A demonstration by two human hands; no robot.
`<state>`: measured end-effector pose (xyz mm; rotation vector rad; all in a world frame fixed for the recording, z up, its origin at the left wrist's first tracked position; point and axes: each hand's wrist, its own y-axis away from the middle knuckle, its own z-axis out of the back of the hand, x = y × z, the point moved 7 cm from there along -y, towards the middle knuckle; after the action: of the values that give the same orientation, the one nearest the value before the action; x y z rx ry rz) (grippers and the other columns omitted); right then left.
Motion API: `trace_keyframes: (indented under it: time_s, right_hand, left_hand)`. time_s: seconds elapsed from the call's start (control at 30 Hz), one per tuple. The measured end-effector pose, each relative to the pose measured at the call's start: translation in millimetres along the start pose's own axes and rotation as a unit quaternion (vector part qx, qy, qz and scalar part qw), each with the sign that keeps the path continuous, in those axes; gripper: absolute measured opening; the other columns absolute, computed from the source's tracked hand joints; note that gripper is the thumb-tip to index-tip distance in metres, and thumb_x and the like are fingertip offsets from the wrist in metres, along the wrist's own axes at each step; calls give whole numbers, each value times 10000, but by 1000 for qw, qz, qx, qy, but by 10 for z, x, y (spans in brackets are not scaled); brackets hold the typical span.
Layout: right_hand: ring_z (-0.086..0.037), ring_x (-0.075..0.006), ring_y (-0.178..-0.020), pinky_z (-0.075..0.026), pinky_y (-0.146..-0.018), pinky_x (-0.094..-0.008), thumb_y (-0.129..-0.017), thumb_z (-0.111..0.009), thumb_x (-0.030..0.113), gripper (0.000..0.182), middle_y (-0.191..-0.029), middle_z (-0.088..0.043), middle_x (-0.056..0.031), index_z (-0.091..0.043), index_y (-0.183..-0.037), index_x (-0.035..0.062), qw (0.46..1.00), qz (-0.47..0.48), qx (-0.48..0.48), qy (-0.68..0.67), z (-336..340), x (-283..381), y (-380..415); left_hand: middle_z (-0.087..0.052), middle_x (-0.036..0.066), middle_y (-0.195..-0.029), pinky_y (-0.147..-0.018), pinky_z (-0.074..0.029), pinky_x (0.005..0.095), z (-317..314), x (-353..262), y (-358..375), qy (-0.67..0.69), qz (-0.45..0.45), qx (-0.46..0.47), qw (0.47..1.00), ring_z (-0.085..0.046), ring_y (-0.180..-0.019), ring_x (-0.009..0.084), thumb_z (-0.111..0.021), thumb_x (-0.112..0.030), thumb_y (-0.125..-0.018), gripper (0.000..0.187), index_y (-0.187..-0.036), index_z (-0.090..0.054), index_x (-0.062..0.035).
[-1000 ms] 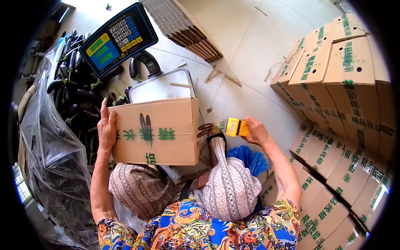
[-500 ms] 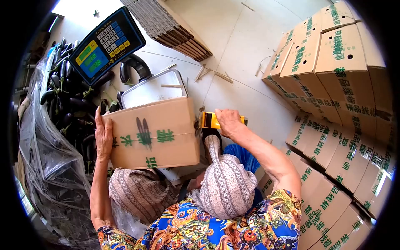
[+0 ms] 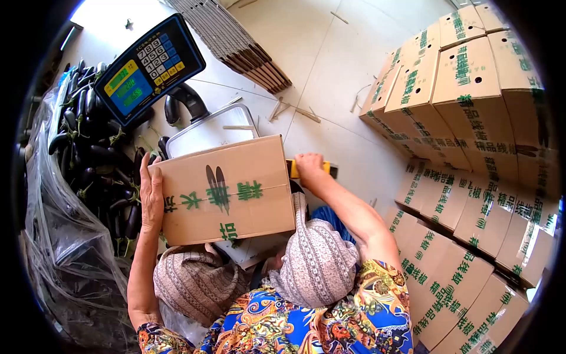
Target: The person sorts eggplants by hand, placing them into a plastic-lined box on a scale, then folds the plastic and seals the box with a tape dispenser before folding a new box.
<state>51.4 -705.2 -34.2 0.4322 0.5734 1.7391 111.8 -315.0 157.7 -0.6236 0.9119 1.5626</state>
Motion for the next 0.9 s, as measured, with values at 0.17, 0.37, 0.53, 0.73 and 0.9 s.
trace_keyframes:
  time_s: [0.17,0.37,0.53,0.73,0.9]
  right_hand:
    - [-407,-292,-1374,-348,-1112,-450,-878,-657,473,746,-1499,-444,-173,-439,-1449,44,912,-33,-136,-386,330,-422,-128]
    - [-445,-208,-1341,-387,-1106,-365,-1019,-295,648,763,-1523,-402,-87,-362,-1516,73,440,3,24,-898,605,712,173]
    - [-511,-194,-1274,-400,-1086,-347,-1007,-250,686,772,-1404,-545,-84,-473,-1463,105,343,44,49,-937,61,752,-399]
    - [-556,-177,-1198,-439,-1029,-338,-995,-308,695,771,-1329,-601,-89,-534,-1406,82,355,17,19,-934,-115,760,-258]
    - [-592,-164,-1090,-479,-951,-338,-970,-336,728,781,-1272,-624,-77,-524,-1406,109,412,-39,-54,-909,-320,481,-48]
  left_hand:
    - [-368,151,-1565,-1178,-258,363,-81,186,-3,244,61,43,967,-357,-1424,258,-314,-634,-1021,800,-1554,-268,-40]
    - [-416,156,-1517,-1175,-277,391,-356,668,-135,566,65,52,820,-402,-1383,265,-336,-597,-1030,762,-1501,-369,0]
    - [-437,156,-1496,-1162,-294,389,-364,687,-241,487,79,50,868,-420,-1365,264,-353,-571,-1031,730,-1484,-392,0]
    - [-462,155,-1471,-1148,-314,385,-377,658,-590,367,42,70,927,-441,-1343,264,-374,-539,-1033,692,-1464,-420,0]
    - [-483,155,-1450,-1136,-330,382,-458,308,-865,280,-31,98,954,-459,-1324,263,-391,-512,-1035,660,-1447,-443,1]
